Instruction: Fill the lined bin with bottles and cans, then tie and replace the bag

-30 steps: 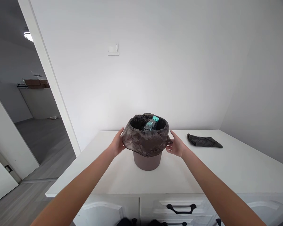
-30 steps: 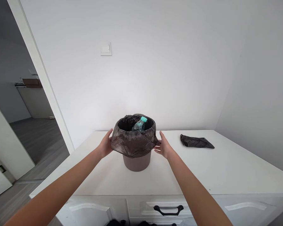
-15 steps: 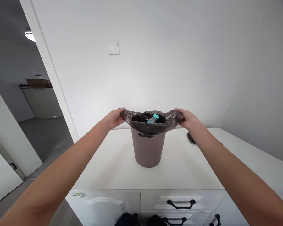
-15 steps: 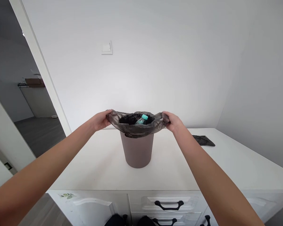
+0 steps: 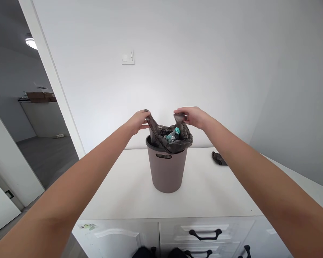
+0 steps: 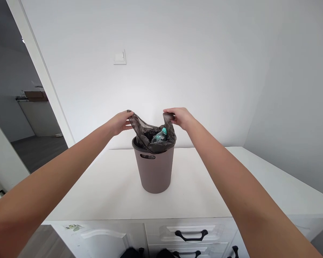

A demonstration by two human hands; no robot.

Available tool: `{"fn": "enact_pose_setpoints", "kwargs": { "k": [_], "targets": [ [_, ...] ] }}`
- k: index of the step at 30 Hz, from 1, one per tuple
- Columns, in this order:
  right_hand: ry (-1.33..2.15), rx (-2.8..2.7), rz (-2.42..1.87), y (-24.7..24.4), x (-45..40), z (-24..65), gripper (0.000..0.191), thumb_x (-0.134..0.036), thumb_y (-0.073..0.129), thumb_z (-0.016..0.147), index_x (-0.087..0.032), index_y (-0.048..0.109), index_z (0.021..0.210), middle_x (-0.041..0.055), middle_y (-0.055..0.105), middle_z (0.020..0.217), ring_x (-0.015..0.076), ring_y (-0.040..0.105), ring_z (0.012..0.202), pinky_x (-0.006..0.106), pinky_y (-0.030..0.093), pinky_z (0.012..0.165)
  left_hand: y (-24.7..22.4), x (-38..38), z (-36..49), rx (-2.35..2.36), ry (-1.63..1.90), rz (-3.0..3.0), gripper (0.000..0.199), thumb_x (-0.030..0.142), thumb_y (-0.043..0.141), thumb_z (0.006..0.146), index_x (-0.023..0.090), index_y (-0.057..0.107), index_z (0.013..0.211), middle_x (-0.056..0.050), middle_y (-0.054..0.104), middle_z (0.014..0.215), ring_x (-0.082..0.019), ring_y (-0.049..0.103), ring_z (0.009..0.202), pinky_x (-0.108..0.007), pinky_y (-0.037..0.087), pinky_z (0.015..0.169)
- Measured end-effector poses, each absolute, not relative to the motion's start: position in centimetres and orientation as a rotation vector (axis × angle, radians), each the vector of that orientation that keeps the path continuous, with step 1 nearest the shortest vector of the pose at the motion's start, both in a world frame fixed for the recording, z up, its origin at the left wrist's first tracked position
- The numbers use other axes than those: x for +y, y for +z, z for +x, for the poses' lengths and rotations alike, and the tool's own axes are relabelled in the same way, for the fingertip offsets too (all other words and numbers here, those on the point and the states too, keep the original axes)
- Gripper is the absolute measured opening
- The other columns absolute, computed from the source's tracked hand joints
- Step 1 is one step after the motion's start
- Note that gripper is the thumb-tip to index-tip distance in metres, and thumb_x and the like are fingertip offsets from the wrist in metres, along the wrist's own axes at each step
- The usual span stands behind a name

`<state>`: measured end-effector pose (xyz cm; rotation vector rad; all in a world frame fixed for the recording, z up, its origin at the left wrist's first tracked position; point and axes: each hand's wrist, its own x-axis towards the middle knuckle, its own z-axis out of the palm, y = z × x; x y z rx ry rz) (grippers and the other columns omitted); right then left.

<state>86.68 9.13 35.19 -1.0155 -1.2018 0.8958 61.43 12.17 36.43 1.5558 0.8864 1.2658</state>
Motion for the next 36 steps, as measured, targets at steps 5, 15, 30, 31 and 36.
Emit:
{"fn": "enact_pose_setpoints", "kwargs": {
  "k": [5,15,30,31,36],
  "targets": [
    [0.936,-1.556,-1.221,36.8,9.1,82.3,0.038,-0.046,0.092,0.067,-0.017,0.07,0.078,0.0086,0.069,0.073,0.0191,0.065,0.07,0.028,0.055,0.061,36.3,11.3,63.9,0.925,1.109,1.868,0.02,0.025,0.074,0.077,0.019,0.057,0.069,-0.004,0.063,0.075,-0.024,0.067,0.087,-0.052,0.051,0.098],
    [0.974,-1.596,-1.365,38.1,7.7,79.2,0.033,-0.031,0.095,0.066,-0.015,0.066,0.072,0.0014,0.06,0.061,0.0094,0.054,0.055,0.02,0.044,0.046,34.3,10.5,61.6,0.754,0.995,2.005,0.025,0.035,0.071,0.078,0.021,0.079,0.096,-0.008,0.074,0.118,-0.031,0.058,0.124,-0.048,0.039,0.113],
    [1.19,-1.516,-1.226,36.4,7.8,79.2,0.028,-0.016,0.091,0.069,-0.012,0.064,0.064,-0.0009,0.061,0.054,0.0069,0.054,0.049,0.017,0.049,0.05,32.1,10.4,60.2,0.691,1.268,1.5,0.03,0.043,0.053,0.088,0.025,0.077,0.086,-0.001,0.063,0.144,-0.027,0.041,0.146,-0.045,0.027,0.122],
    [1.191,-1.498,-1.23,36.5,7.8,79.4,0.027,-0.013,0.091,0.069,-0.011,0.065,0.063,-0.0006,0.062,0.054,0.0065,0.054,0.049,0.017,0.049,0.049,31.9,10.5,60.0,0.694,1.32,1.489,0.029,0.043,0.054,0.088,0.027,0.078,0.089,0.0,0.063,0.144,-0.027,0.041,0.146,-0.046,0.027,0.123],
    [1.116,-1.344,-1.18,37.5,8.6,80.0,0.018,-0.003,0.083,0.076,-0.009,0.069,0.068,0.0023,0.067,0.062,0.005,0.057,0.052,0.013,0.052,0.052,30.6,9.8,59.1,0.77,1.131,1.822,0.044,0.049,0.072,0.079,0.035,0.072,0.121,0.001,0.056,0.151,-0.034,0.035,0.15,-0.052,0.019,0.126]
  ]
}}
